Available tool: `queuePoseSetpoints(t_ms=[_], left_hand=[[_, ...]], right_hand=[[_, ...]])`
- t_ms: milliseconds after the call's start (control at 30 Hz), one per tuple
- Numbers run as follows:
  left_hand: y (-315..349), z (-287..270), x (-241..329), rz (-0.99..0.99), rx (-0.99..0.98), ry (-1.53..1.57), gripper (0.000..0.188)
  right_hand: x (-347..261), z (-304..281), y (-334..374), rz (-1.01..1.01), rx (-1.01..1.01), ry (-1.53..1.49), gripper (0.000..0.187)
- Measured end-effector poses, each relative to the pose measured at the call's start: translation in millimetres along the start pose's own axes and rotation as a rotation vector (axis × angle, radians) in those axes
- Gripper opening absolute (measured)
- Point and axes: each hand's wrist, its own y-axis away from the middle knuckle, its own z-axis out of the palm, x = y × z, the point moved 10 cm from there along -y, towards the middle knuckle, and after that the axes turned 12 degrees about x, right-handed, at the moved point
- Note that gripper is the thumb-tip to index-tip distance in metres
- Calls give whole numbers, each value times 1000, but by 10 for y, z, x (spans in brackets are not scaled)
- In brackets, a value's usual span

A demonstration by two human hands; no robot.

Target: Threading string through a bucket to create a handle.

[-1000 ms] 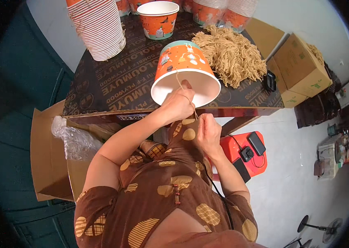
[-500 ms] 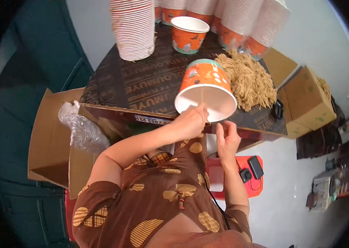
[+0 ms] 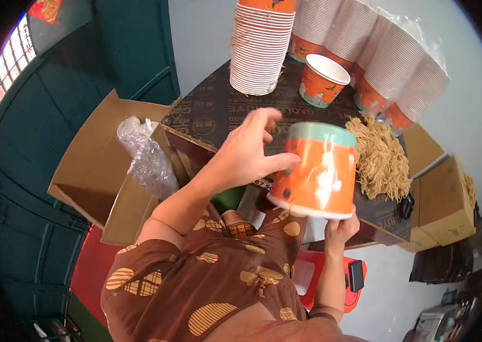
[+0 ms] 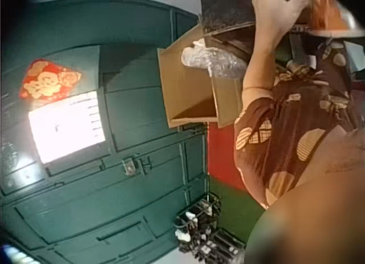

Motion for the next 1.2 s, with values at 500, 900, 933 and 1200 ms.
queuePoseSetpoints(t_ms=[500,900,933,1200], left_hand=[[373,38,-201,-124,-27,571,97],[-636,-2367,658,697,1300,-236,62],[-919,-2195,787,511,1157,40,84],[-2308,-2376,1146,617,1402,-377,102]], right_hand=[[-616,59,-26,-180,-49,-129,29],[-67,-259,-14,93,-94,-40,21],[-30,-308,-1,102,-87,-18,21],[206,-567,33,249,-35,8,17]])
